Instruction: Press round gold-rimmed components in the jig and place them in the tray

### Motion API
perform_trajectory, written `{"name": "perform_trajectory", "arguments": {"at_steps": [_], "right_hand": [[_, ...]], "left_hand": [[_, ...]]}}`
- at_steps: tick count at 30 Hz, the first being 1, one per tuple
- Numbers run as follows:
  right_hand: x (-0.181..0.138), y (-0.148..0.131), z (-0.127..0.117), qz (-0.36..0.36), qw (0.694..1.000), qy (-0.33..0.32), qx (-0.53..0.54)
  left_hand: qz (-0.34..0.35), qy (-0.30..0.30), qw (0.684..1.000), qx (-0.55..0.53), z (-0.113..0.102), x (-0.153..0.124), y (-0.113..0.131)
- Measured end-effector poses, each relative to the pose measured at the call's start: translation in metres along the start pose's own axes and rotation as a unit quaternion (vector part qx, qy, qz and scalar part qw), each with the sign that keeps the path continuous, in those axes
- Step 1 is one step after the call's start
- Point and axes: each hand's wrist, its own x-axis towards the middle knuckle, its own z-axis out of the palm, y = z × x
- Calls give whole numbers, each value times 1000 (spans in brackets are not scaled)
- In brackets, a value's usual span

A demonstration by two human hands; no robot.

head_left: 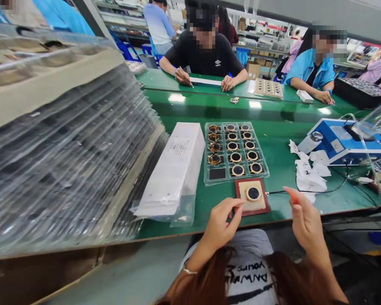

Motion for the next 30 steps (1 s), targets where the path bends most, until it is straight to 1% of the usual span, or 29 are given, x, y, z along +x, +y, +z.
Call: {"name": "perform_trajectory", "arguments": {"at_steps": [1,2,3,4,6,9,15,18,21,23,26,30], "right_hand": [[0,2,-7,-16,995,-54,-86],[-1,4,-11,-40,983,-95,-153],[-1,5,-13,-68,970,-116,-203],[-2,5,-14,-95,958,-120,-241],[-3,5,-12,-130,938,-103,-303],[-1,4,-10,-145,918,-102,-354],[7,-3,-7,-157,898,-121,-393],[10,-7,-6,-170,887,-132,-408],[12,-10,-5,-171,882,-143,-416],[12,-11,-4,-168,880,-148,-418],[8,-9,-1,-161,884,-144,-415],[-1,-5,3,-135,903,-123,-388]], "left_hand": [[5,2,1000,4,0,0,0],[11,1,1000,7,-1,0,0],[15,1,1000,10,-1,-1,0],[18,1,1000,12,-2,-1,0],[21,0,1000,14,-2,0,1],[32,-3,999,22,-2,0,2],[67,-20,996,52,1,0,1],[61,-34,996,53,3,0,-1],[46,-67,995,52,3,1,-2],[43,-86,994,49,3,2,-2],[39,-98,993,47,3,1,-3],[33,-97,994,48,5,1,-3]]}}
